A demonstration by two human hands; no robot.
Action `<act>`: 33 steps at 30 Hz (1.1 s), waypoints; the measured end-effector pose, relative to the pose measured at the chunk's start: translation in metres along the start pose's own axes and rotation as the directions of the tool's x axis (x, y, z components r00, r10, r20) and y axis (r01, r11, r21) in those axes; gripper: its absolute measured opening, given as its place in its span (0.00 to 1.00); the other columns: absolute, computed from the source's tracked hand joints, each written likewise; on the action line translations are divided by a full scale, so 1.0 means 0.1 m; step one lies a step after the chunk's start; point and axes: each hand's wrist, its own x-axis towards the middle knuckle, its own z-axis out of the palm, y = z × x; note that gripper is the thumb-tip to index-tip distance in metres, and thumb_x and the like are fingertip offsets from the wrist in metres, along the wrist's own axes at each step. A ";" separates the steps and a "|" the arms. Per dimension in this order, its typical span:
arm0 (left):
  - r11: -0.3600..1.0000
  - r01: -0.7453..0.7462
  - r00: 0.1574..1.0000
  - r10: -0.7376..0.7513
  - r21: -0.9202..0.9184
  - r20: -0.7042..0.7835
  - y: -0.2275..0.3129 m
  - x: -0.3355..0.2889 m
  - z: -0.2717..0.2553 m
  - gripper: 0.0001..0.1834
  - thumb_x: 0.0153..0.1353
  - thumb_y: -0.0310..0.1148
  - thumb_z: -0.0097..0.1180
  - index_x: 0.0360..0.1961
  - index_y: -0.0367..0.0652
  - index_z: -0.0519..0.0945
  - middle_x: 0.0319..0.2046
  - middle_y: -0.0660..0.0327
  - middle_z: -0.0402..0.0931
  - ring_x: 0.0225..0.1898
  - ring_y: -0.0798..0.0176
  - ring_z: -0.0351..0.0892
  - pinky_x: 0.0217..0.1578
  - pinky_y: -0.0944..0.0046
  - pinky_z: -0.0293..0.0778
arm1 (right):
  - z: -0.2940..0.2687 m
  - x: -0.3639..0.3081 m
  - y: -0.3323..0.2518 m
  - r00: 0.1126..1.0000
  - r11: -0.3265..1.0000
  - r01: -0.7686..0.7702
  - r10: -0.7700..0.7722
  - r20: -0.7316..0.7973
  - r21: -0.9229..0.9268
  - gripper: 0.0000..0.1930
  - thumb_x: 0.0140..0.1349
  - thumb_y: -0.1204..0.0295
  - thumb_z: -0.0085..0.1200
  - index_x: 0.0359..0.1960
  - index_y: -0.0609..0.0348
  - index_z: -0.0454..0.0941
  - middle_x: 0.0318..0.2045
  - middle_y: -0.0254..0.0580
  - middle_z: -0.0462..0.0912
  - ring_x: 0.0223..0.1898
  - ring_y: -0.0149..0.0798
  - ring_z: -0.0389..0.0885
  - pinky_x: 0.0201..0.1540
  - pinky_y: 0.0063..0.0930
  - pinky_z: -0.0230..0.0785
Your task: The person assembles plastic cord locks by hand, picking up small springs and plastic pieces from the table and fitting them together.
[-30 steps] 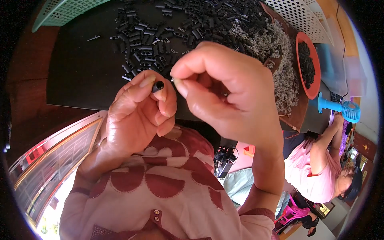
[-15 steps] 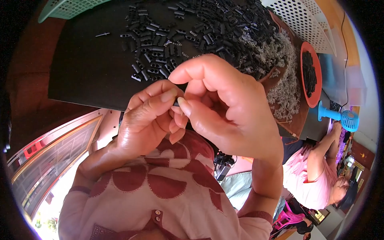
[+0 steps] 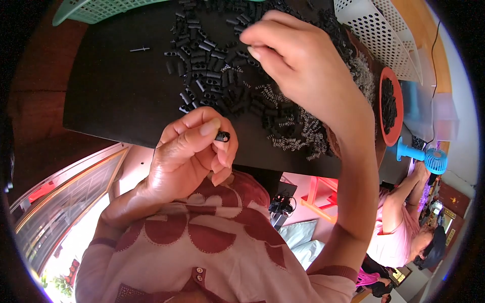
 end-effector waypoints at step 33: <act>0.999 0.032 0.999 -0.031 0.008 -0.017 -0.07 0.13 0.13 0.13 0.70 0.39 0.43 0.39 0.39 0.70 0.29 0.57 0.71 0.26 0.67 0.69 0.21 0.66 0.65 | -0.06 -0.68 -0.51 0.898 0.761 -0.295 0.428 -0.105 0.578 0.07 0.56 0.82 0.56 0.37 0.69 0.78 0.31 0.42 0.79 0.19 0.19 0.67 0.22 0.11 0.56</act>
